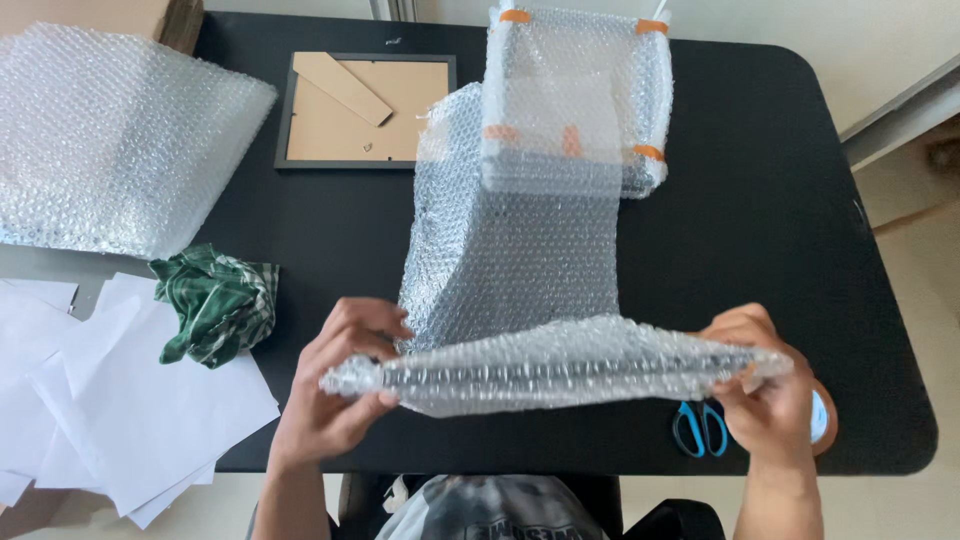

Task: The person places a glass pane and a backboard into a picture frame, wraps the frame in bubble wrap, and secures the wrap with tape.

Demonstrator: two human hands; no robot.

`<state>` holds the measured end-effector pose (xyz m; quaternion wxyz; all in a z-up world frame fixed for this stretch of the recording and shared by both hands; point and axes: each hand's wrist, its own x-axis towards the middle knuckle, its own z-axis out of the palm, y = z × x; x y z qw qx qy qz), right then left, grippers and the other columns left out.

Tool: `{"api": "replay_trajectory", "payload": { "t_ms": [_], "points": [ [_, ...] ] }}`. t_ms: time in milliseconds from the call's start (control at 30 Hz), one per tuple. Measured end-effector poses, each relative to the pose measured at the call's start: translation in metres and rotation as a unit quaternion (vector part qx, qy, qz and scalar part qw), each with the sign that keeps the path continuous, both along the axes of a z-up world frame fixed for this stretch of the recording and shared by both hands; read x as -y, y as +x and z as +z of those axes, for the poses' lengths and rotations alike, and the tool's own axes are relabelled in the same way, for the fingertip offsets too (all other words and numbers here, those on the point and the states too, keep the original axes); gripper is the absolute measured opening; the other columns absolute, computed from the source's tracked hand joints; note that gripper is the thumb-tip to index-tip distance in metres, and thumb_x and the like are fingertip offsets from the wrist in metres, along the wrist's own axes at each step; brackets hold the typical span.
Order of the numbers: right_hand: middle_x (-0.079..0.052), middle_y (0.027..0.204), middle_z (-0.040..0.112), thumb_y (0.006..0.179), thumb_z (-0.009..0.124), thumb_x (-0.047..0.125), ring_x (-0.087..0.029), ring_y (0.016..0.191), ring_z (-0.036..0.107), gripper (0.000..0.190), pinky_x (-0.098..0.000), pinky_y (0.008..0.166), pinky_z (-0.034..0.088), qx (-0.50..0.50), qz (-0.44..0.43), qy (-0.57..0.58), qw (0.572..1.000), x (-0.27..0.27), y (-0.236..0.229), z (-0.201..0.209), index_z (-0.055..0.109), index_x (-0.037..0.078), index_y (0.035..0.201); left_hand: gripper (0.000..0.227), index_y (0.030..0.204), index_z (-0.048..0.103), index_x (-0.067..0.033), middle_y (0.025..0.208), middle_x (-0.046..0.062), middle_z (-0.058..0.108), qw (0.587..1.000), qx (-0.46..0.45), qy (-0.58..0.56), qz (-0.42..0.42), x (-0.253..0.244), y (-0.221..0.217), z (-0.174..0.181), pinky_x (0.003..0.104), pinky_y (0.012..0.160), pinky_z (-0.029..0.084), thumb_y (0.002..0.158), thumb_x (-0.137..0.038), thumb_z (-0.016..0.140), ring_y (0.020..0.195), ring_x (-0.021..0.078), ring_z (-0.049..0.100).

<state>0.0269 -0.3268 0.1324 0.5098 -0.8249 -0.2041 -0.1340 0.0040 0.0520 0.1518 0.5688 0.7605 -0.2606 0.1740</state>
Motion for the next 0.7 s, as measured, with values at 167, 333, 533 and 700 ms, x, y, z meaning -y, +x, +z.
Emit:
{"api": "replay_trajectory", "payload": {
  "t_ms": [167, 333, 533, 700],
  "points": [
    [-0.007, 0.09, 0.056, 0.088, 0.055, 0.035, -0.017, 0.088, 0.054, 0.029, -0.0289, 0.079, 0.043, 0.02, 0.0, 0.049, 0.999, -0.019, 0.016, 0.007, 0.056, 0.006, 0.092, 0.03, 0.079, 0.043, -0.0099, 0.109, 0.017, 0.063, 0.995, -0.02, -0.098, -0.03, 0.005, 0.02, -0.016, 0.037, 0.081, 0.05, 0.089, -0.035, 0.056, 0.093, 0.027, 0.063],
    [-0.008, 0.087, 0.059, 0.086, 0.058, 0.033, -0.016, 0.081, 0.056, 0.023, -0.029, 0.072, 0.045, -0.037, 0.022, 0.094, 0.995, -0.009, 0.014, -0.008, 0.055, 0.011, 0.089, 0.032, 0.079, 0.038, -0.0112, 0.085, 0.02, 0.065, 0.968, -0.062, -0.225, -0.089, 0.012, 0.02, -0.026, 0.039, 0.076, 0.049, 0.086, -0.029, 0.063, 0.08, 0.029, 0.064],
    [-0.003, 0.094, 0.057, 0.092, 0.055, 0.028, -0.011, 0.083, 0.055, 0.016, -0.0255, 0.078, 0.046, -0.022, 0.06, 0.129, 0.99, -0.015, 0.033, -0.015, 0.055, 0.013, 0.096, 0.027, 0.086, 0.049, -0.009, 0.088, 0.009, 0.063, 0.976, -0.075, -0.202, 0.019, 0.008, 0.034, -0.044, 0.03, 0.079, 0.049, 0.083, -0.029, 0.068, 0.08, 0.0172, 0.062],
    [-0.011, 0.085, 0.063, 0.092, 0.062, 0.034, -0.019, 0.081, 0.059, 0.029, -0.0377, 0.078, 0.05, -0.064, -0.101, 0.106, 0.987, -0.042, 0.068, -0.009, 0.06, 0.005, 0.096, 0.027, 0.062, 0.056, -0.0066, 0.052, -0.002, 0.051, 0.962, -0.115, -0.194, 0.153, 0.004, 0.082, -0.077, 0.019, 0.047, 0.033, 0.079, -0.013, 0.077, 0.055, 0.0052, 0.045]
  ]
}}
